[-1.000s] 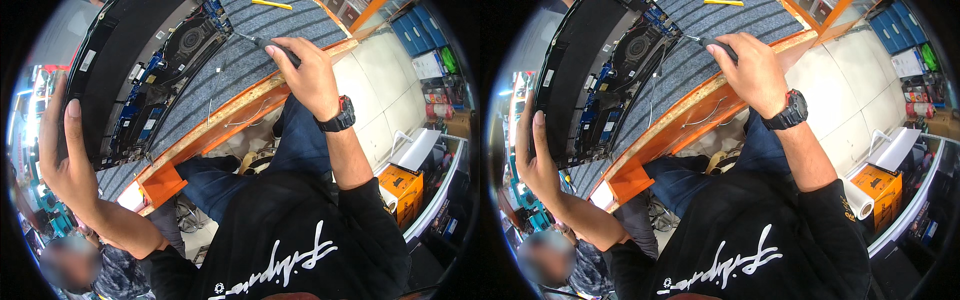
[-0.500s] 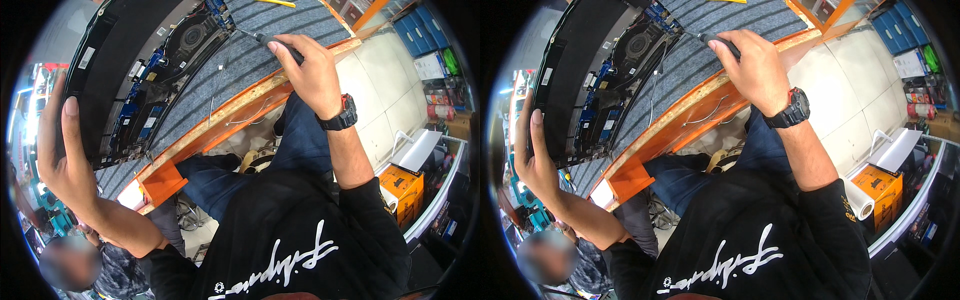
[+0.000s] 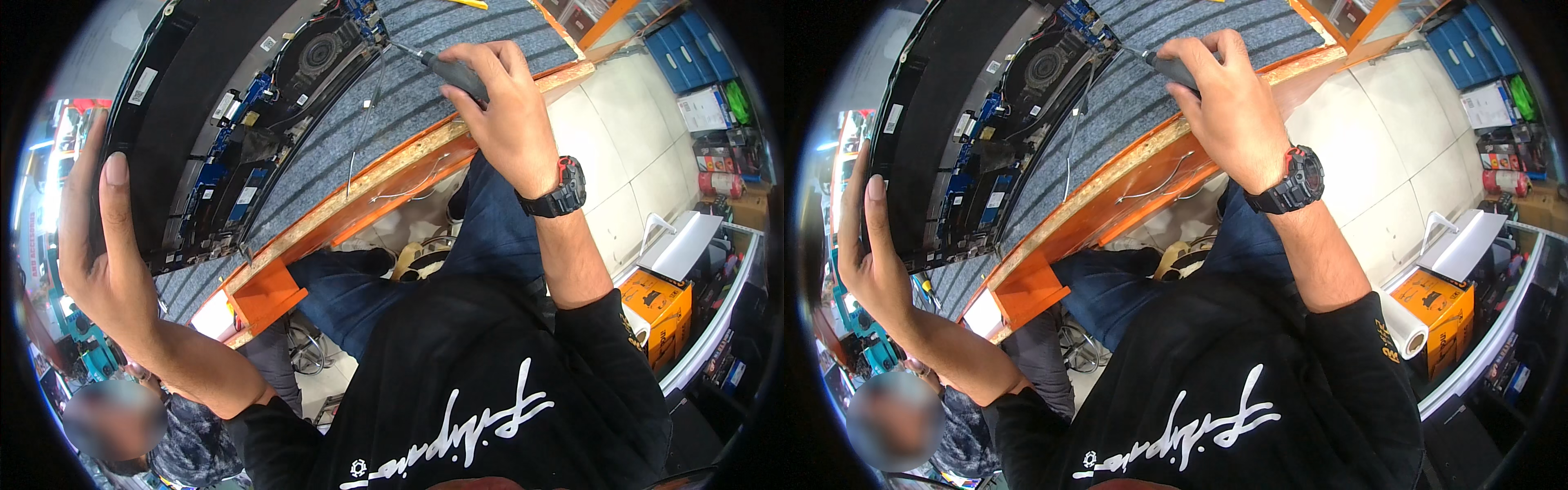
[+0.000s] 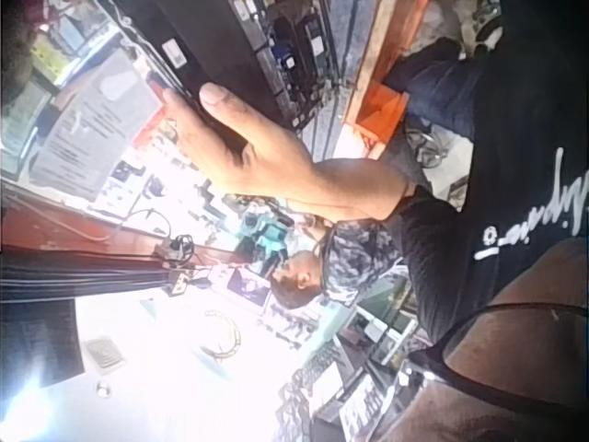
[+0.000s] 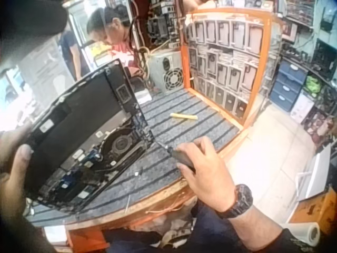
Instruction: The person works on the internal components of a disassembled laptop, connecting ribbon cables and securing parts with a screwdriver. They manipulate the cooling fan, motherboard connectors, and chassis screws while the device remains open on a workbench.
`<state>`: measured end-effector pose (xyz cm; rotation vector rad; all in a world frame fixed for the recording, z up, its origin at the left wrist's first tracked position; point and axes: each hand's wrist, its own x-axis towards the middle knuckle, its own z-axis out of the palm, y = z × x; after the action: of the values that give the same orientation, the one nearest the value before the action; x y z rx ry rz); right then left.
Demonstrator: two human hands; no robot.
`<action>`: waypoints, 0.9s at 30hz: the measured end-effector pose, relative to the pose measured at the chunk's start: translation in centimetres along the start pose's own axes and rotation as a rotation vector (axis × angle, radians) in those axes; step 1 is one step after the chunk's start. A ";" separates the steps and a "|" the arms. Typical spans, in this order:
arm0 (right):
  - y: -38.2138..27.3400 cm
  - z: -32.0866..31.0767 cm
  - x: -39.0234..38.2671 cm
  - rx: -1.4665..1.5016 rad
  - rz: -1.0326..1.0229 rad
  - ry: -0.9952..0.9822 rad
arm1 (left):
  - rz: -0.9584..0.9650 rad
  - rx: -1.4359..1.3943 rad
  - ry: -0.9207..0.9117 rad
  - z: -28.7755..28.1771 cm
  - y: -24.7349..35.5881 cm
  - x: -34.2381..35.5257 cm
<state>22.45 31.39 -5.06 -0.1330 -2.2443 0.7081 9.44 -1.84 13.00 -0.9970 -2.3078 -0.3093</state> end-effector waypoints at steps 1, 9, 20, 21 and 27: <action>-0.2 -0.2 0.2 -0.003 0.017 -0.008 | 0.007 0.007 0.001 0.0 0.0 0.0; 0.6 -0.1 0.5 0.010 -0.021 -0.046 | 0.025 0.019 0.013 0.0 0.5 0.2; 0.4 -0.5 0.7 -0.009 -0.004 -0.069 | 0.020 -0.035 0.006 0.0 0.7 0.3; 0.3 -0.5 0.8 -0.007 0.000 -0.062 | 0.014 -0.039 0.006 0.0 0.8 0.2; 1.4 0.0 0.7 0.039 -0.006 -0.092 | 0.052 -0.030 0.048 0.4 1.0 0.4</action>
<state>21.76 32.78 -5.34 -0.0764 -2.3163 0.7682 9.78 -0.73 12.95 -1.0510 -2.2365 -0.3445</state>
